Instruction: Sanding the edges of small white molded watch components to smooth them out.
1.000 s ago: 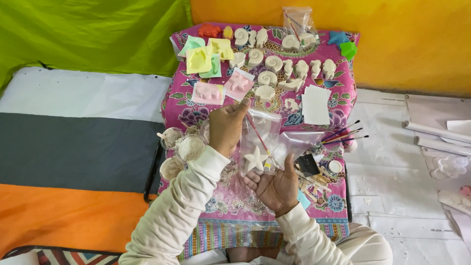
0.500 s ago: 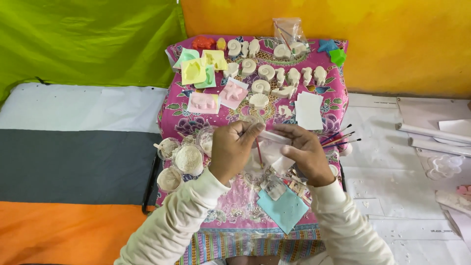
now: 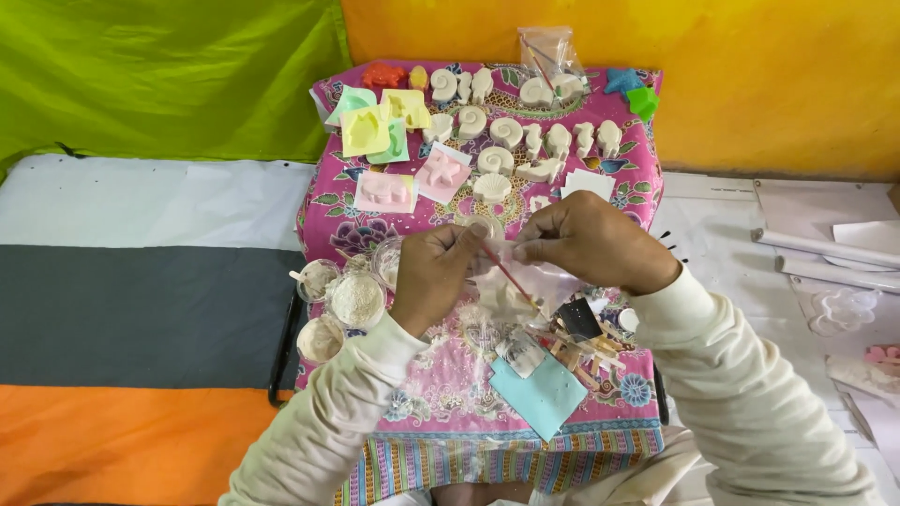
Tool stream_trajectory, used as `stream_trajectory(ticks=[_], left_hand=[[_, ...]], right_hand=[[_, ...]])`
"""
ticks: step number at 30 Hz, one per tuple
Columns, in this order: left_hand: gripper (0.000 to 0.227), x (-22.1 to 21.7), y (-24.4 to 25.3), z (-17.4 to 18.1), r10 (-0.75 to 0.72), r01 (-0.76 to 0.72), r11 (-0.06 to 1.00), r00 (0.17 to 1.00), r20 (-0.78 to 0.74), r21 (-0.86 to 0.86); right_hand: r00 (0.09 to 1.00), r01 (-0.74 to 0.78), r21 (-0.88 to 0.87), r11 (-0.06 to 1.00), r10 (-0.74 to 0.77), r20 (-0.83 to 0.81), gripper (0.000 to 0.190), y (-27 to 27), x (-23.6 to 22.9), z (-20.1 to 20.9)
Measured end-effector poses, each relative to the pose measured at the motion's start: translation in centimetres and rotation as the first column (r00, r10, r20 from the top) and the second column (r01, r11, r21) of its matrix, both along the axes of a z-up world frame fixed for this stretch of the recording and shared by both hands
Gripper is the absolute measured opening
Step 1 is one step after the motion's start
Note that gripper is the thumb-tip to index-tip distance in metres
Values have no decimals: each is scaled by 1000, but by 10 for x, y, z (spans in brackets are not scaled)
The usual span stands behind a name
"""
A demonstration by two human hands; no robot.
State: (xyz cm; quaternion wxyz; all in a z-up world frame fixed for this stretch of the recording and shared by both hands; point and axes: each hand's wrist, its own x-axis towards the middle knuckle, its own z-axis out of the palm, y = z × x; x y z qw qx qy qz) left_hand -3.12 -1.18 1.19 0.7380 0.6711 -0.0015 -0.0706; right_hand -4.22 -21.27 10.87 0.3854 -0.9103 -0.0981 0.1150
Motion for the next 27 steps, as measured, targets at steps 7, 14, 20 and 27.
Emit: stream_trajectory(ticks=[7,14,20,27], left_hand=[[65,17,8,-2,-290,334,939,895,339,-79],[25,6,0,26,-272,228,962,855,442,150],[26,11,-5,25,-307,203,944,832,461,262],[32,5,-16,17,-277,329,941,882,380,-78]], right_hand=[[999,-43,-156,987,42,-9,18,-3,10,25],[997,-50,-254,966,61,37,17,-11,13,27],[988,-110,-326,939,139,69,24,-12,9,26],[981,-101,-250,963,138,136,24,-5,5,23]])
